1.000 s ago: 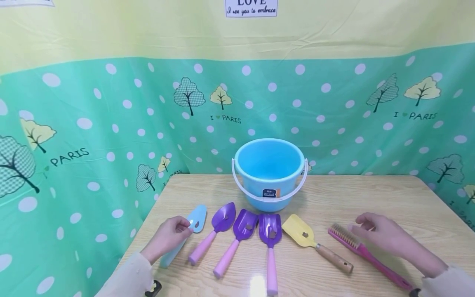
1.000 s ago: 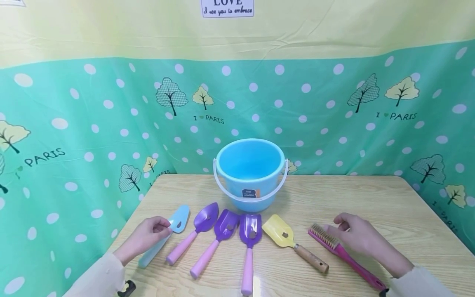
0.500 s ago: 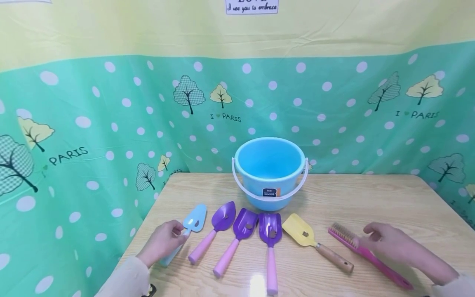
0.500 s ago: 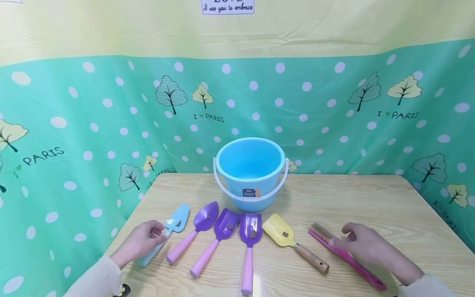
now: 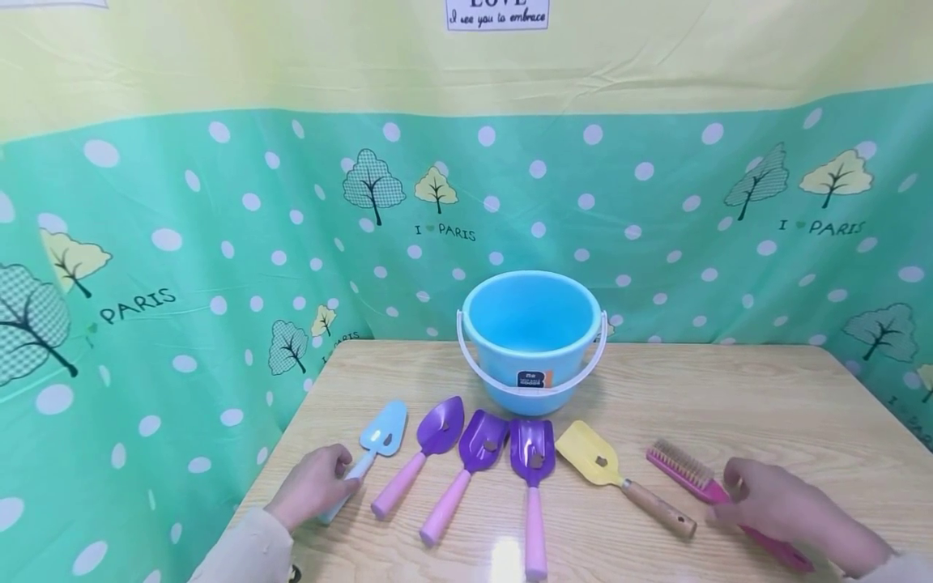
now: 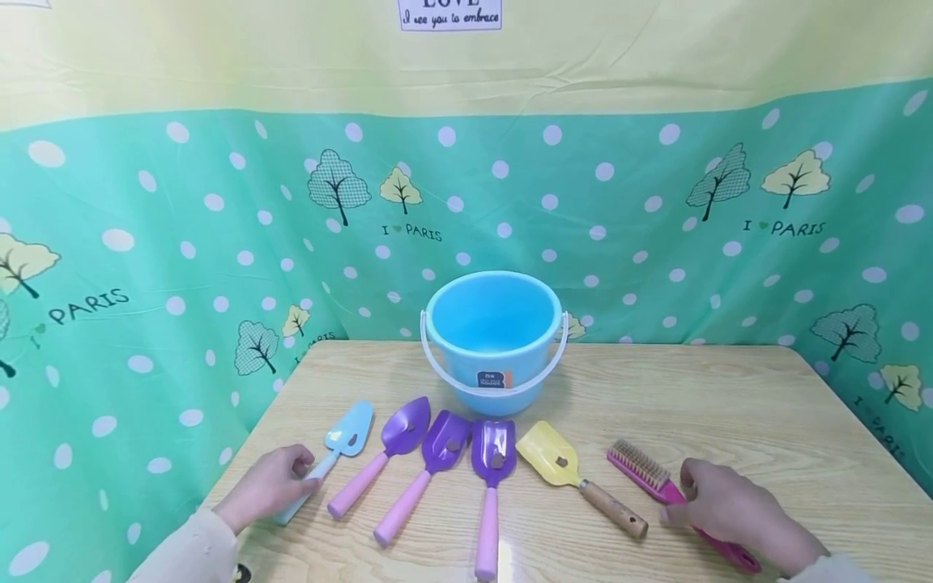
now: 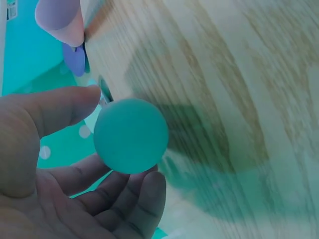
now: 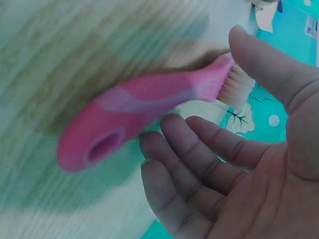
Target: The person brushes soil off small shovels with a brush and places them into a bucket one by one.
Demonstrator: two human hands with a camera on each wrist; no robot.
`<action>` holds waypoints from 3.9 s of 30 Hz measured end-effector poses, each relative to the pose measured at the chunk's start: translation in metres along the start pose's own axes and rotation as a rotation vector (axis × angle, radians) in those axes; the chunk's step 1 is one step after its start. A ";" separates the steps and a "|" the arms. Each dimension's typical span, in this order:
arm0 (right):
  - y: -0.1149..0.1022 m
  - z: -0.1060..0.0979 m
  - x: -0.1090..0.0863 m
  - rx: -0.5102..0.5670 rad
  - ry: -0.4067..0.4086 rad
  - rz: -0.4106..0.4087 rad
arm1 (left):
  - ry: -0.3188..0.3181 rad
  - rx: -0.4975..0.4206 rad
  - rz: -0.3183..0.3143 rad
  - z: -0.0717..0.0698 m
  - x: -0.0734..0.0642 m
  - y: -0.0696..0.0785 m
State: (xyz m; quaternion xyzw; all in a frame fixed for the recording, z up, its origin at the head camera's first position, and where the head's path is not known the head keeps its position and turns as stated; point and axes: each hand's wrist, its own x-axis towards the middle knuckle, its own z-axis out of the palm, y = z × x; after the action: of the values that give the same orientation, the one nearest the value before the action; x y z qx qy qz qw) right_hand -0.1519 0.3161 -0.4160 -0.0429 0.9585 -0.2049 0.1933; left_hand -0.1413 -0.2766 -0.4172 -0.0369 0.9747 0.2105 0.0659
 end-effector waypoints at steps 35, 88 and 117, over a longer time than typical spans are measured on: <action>0.001 0.018 -0.002 -0.023 0.138 -0.009 | 0.004 -0.025 -0.009 0.013 -0.003 -0.002; -0.077 -0.006 -0.013 -0.032 0.443 -0.239 | 0.024 -0.176 -0.045 0.016 -0.002 0.006; -0.150 0.006 -0.009 0.011 0.357 -0.309 | 0.050 -0.214 -0.061 0.011 -0.005 0.006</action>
State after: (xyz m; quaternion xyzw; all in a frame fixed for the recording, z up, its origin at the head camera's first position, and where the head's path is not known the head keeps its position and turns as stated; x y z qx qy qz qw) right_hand -0.1405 0.1783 -0.3566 -0.1511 0.9584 -0.2418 -0.0124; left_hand -0.1359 -0.2660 -0.4240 -0.0785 0.9464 0.3101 0.0435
